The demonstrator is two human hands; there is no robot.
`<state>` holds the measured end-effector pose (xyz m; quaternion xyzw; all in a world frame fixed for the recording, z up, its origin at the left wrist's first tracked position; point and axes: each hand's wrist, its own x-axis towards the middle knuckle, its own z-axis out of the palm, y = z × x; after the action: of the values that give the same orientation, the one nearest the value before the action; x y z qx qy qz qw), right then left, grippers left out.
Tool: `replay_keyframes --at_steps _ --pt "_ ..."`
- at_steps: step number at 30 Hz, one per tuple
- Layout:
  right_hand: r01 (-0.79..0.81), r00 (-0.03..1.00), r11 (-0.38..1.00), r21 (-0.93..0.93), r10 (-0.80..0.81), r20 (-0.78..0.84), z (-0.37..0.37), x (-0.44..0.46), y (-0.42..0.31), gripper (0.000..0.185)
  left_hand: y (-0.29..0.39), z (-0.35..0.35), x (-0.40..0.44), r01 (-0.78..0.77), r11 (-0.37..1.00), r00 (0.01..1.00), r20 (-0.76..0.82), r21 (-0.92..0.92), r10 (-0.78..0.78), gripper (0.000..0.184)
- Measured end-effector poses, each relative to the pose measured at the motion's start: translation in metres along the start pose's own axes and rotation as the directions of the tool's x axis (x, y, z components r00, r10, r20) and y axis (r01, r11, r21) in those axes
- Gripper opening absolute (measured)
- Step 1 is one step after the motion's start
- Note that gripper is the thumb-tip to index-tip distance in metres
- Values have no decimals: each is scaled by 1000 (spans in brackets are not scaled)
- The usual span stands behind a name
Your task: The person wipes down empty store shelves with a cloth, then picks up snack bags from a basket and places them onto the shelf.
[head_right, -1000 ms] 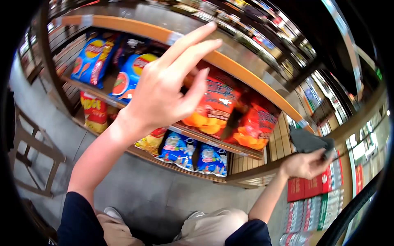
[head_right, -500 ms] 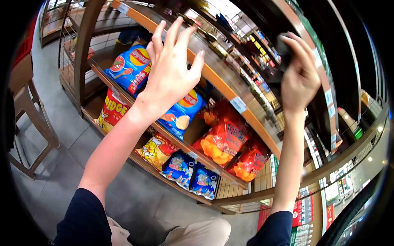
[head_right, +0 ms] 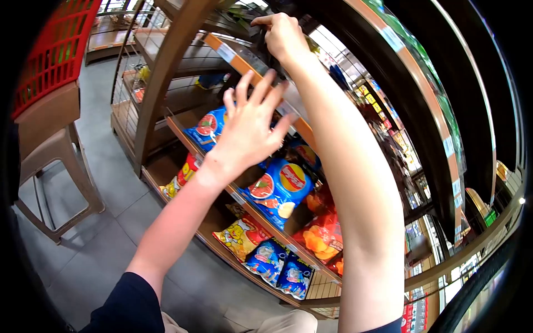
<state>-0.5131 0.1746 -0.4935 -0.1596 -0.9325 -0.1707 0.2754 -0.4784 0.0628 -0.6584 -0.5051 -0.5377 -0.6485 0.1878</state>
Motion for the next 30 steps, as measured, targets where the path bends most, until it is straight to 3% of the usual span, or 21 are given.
replay_keyframes --at_steps 3,6,8,12,13,15,18,19,26,29,30 --pt "-118 992 985 123 113 52 29 14 -21 34 1 -1 0 -14 1000 1000 -28 8 15 50" --pt "-268 960 933 239 237 148 42 22 -35 44 -4 -1 -3 -23 999 999 -26 39 24 51" --pt "-431 901 829 355 377 215 30 22 -52 53 -5 -2 -3 -34 999 999 8 25 34 54" --pt "-570 821 723 389 509 257 34 26 -49 66 -6 0 -5 -47 999 999 23 24 46 58" --pt "-573 820 723 386 511 258 36 25 -45 66 -6 1 -5 -45 999 999 24 20 45 58" --pt "-391 911 857 335 309 274 37 23 -37 55 -6 2 -6 -46 999 999 17 2 46 60" --pt "-326 928 841 433 198 316 38 23 -28 41 -3 2 -5 -33 999 999 8 1 33 60" --pt "-313 938 846 431 202 283 38 21 -28 34 -3 3 -5 -32 999 999 12 0 32 60" --pt "-248 950 900 358 153 274 33 21 -27 35 -1 4 -5 -45 998 999 -6 43 45 57" --pt "-282 922 905 318 164 351 29 17 -28 42 2 4 -4 -36 998 999 0 54 36 55" --pt "-236 949 921 310 150 278 31 17 -27 39 2 4 -3 -30 998 1000 -5 56 30 55"
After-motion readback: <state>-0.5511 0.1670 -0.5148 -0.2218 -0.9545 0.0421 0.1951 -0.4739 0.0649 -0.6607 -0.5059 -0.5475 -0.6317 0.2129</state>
